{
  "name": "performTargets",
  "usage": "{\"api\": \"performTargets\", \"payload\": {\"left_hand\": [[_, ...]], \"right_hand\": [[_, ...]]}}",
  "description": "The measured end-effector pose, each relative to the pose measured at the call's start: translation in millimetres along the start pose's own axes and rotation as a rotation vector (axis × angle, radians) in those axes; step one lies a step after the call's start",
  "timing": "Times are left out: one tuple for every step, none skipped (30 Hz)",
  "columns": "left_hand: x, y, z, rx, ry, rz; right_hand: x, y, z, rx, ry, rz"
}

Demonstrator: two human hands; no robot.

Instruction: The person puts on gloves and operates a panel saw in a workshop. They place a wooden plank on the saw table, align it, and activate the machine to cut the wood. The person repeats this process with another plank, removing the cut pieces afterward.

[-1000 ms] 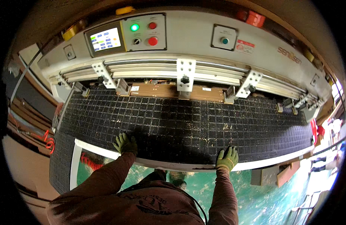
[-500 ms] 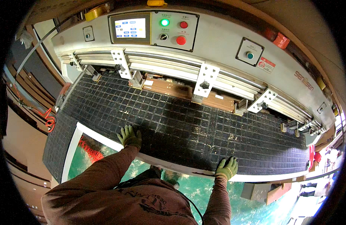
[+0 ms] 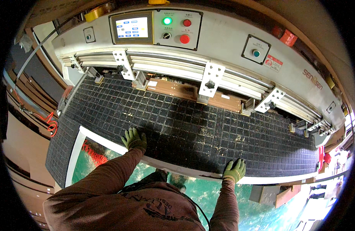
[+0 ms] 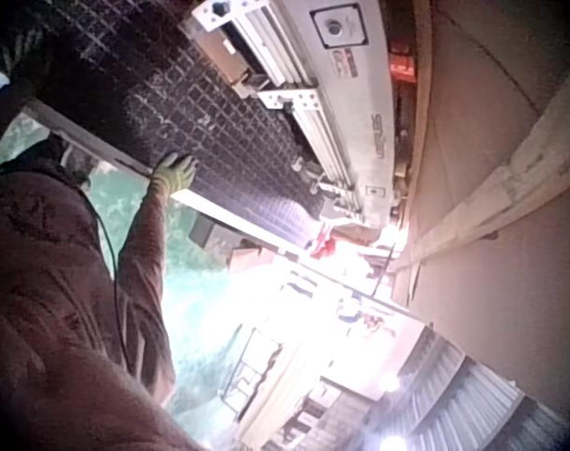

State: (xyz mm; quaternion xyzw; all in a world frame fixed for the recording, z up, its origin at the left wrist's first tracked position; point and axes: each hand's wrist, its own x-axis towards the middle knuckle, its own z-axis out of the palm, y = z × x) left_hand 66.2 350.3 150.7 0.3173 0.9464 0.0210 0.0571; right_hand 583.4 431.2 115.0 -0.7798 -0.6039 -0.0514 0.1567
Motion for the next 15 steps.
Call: {"api": "performTargets", "payload": {"left_hand": [[-2.1,2.2,-4.7,0.008,-0.003,0.002],[-3.9,3.8,-7.4,0.015,-0.007,0.004],[-4.6,3.1,-8.7,0.013,-0.008,0.008],[-4.9,2.2,-9.6,0.010,-0.009,0.012],[-4.9,1.5,-9.8,0.008,-0.010,0.016],[-4.9,1.4,-9.3,0.004,-0.009,0.016],[-4.6,1.4,-8.1,0.000,-0.007,0.016],[-4.0,1.4,-6.7,-0.004,-0.006,0.016],[-2.2,0.1,-4.5,0.012,-0.023,0.007],[0.4,-1.4,-2.3,0.028,-0.040,-0.002],[1.9,-2.5,-1.0,0.045,-0.057,-0.011],[1.6,-0.6,-1.6,0.044,-0.060,-0.013],[0.8,1.2,-2.9,0.045,-0.064,-0.015],[0.1,2.6,-3.7,0.045,-0.067,-0.018],[0.1,2.3,-3.6,0.032,-0.067,-0.001]], "right_hand": [[-0.4,0.8,0.5,0.010,0.016,-0.005],[-0.6,1.9,0.8,0.019,0.032,-0.010],[-0.6,1.5,1.0,0.021,0.033,-0.012],[-0.5,1.2,1.0,0.022,0.033,-0.014],[-0.5,1.1,1.0,0.023,0.034,-0.016],[-0.5,1.1,1.3,0.024,0.039,-0.019],[-0.6,1.2,1.5,0.026,0.044,-0.021],[-0.6,1.4,1.6,0.027,0.049,-0.024],[-0.5,-0.5,-0.8,0.017,0.025,-0.020],[-0.6,-2.6,-3.9,0.007,0.001,-0.017],[-0.4,-4.6,-5.7,-0.003,-0.023,-0.014],[-0.1,-4.3,-6.5,-0.003,-0.022,-0.010],[0.0,-3.8,-6.8,-0.002,-0.021,-0.006],[-0.1,-3.3,-6.4,-0.001,-0.021,-0.002],[-1.1,-1.5,-7.0,-0.003,-0.020,0.004]]}}
